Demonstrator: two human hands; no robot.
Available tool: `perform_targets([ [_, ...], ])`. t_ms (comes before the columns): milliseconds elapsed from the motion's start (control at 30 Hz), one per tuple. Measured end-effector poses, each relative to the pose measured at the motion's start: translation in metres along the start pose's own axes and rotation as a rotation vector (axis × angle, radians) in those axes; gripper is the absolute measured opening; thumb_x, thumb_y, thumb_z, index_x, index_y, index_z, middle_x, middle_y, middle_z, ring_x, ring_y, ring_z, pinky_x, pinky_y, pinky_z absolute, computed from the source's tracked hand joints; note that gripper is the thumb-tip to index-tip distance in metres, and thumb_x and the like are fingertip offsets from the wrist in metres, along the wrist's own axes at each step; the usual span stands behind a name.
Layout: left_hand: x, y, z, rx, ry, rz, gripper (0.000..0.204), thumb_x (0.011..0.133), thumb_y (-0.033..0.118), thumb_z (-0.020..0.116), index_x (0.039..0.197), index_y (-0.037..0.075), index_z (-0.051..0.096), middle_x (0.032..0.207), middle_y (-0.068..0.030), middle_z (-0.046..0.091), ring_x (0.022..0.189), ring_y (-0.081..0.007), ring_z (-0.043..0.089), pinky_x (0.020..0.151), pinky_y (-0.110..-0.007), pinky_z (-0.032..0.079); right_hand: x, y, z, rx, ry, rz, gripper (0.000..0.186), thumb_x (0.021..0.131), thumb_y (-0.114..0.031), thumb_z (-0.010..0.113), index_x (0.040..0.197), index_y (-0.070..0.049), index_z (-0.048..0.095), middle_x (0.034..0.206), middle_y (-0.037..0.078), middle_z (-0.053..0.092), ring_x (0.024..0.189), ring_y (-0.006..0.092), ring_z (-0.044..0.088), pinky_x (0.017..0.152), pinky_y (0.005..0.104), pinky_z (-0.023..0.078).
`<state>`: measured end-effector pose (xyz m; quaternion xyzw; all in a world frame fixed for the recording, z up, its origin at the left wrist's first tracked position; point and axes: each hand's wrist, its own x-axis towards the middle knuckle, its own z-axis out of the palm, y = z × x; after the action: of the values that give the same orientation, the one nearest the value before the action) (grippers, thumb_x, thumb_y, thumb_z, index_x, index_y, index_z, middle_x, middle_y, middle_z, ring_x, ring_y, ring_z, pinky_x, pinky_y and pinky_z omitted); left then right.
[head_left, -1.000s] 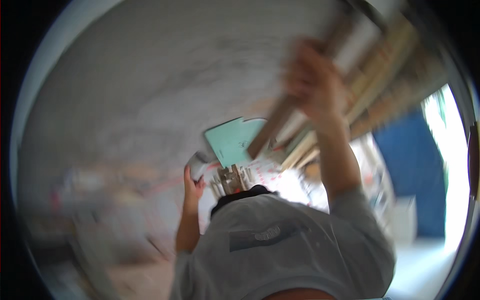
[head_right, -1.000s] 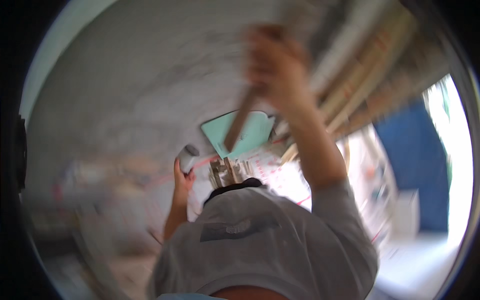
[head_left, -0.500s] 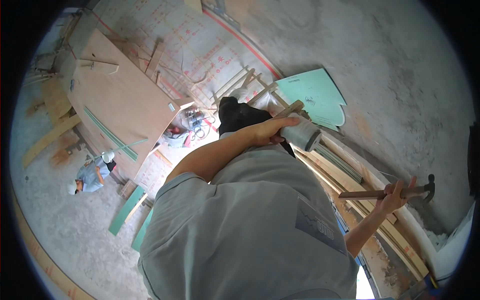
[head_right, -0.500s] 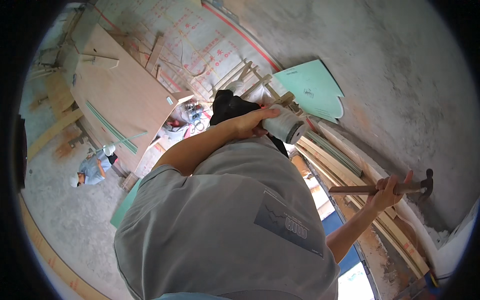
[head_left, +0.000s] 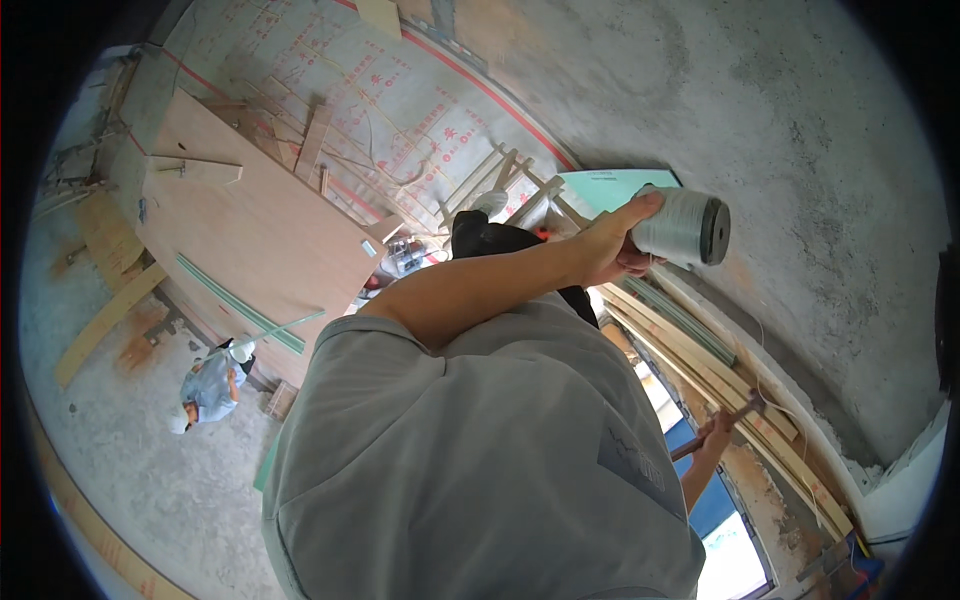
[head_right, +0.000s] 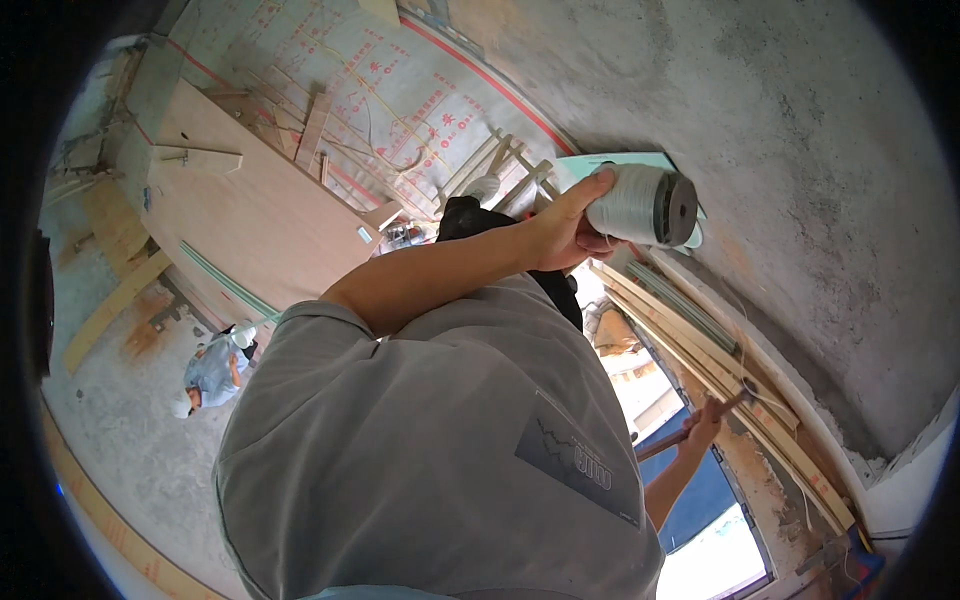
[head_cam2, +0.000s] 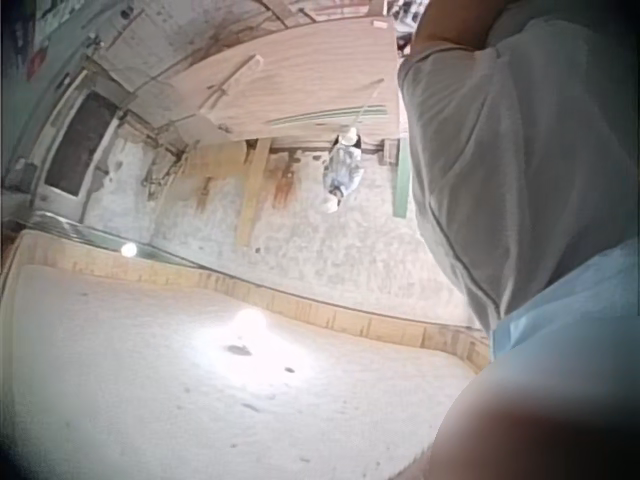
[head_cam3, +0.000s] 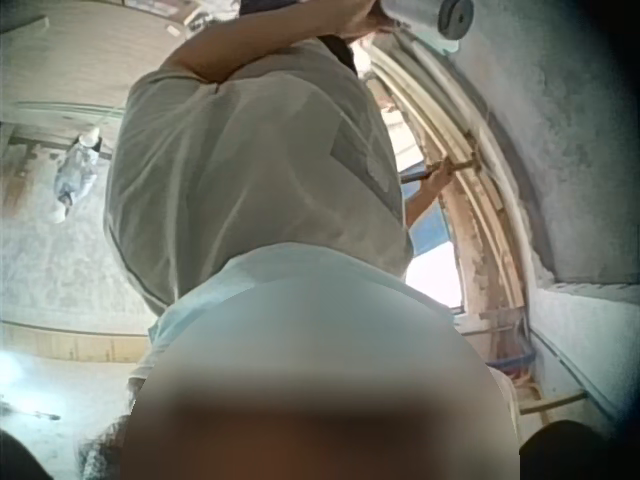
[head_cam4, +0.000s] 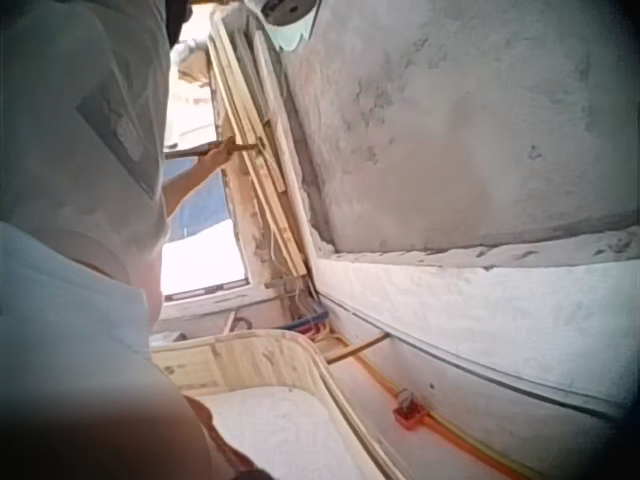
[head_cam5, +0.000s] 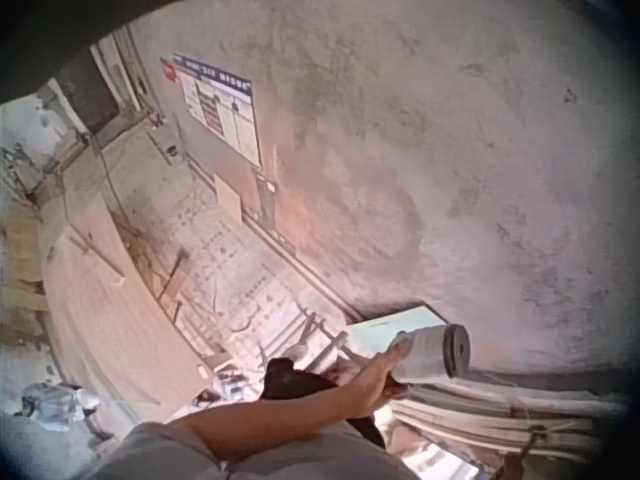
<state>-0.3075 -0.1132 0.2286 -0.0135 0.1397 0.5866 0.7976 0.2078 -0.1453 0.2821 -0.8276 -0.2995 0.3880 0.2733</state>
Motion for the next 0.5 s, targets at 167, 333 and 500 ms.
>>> perform_targets([
  [167, 0.009, -0.008, 0.000, 0.065, 0.047, 0.099, 0.053, 0.092, 0.066, 0.049, 0.105, 0.014, 0.053, 0.074, -0.0055, 0.053, 0.049, -0.0098, 0.034, 0.047, -0.026, 0.026, 0.007, 0.066, 0.006, -0.799, -0.286, 0.053, 0.019, 0.087, -0.018, 0.067, 0.078, -0.005, 0.057, 0.058, 0.000, 0.047, 0.047, 0.0122, 0.041, 0.043, 0.0305, 0.033],
  [333, 0.031, -0.028, -0.019, 0.254, 0.539, 0.355, 0.043, 0.093, 0.056, 0.053, 0.106, 0.015, 0.049, 0.074, -0.0024, 0.050, 0.050, -0.0074, 0.035, 0.043, -0.024, 0.023, -0.036, -0.014, 0.104, -0.862, -0.901, -0.420, 0.019, 0.085, -0.017, 0.068, 0.082, 0.000, 0.059, 0.059, 0.007, 0.047, 0.056, 0.0140, 0.041, 0.053, 0.0343, 0.036],
  [500, 0.023, -0.063, -0.020, 0.330, 0.698, 0.428, 0.042, 0.093, 0.051, 0.055, 0.111, 0.014, 0.048, 0.076, -0.0010, 0.051, 0.054, -0.0074, 0.038, 0.045, -0.023, 0.024, -0.087, -0.128, 0.174, -0.274, -1.027, -0.480, 0.009, 0.091, 0.003, 0.051, 0.098, 0.000, 0.056, 0.079, 0.003, 0.057, 0.068, 0.0094, 0.052, 0.059, 0.0247, 0.043],
])
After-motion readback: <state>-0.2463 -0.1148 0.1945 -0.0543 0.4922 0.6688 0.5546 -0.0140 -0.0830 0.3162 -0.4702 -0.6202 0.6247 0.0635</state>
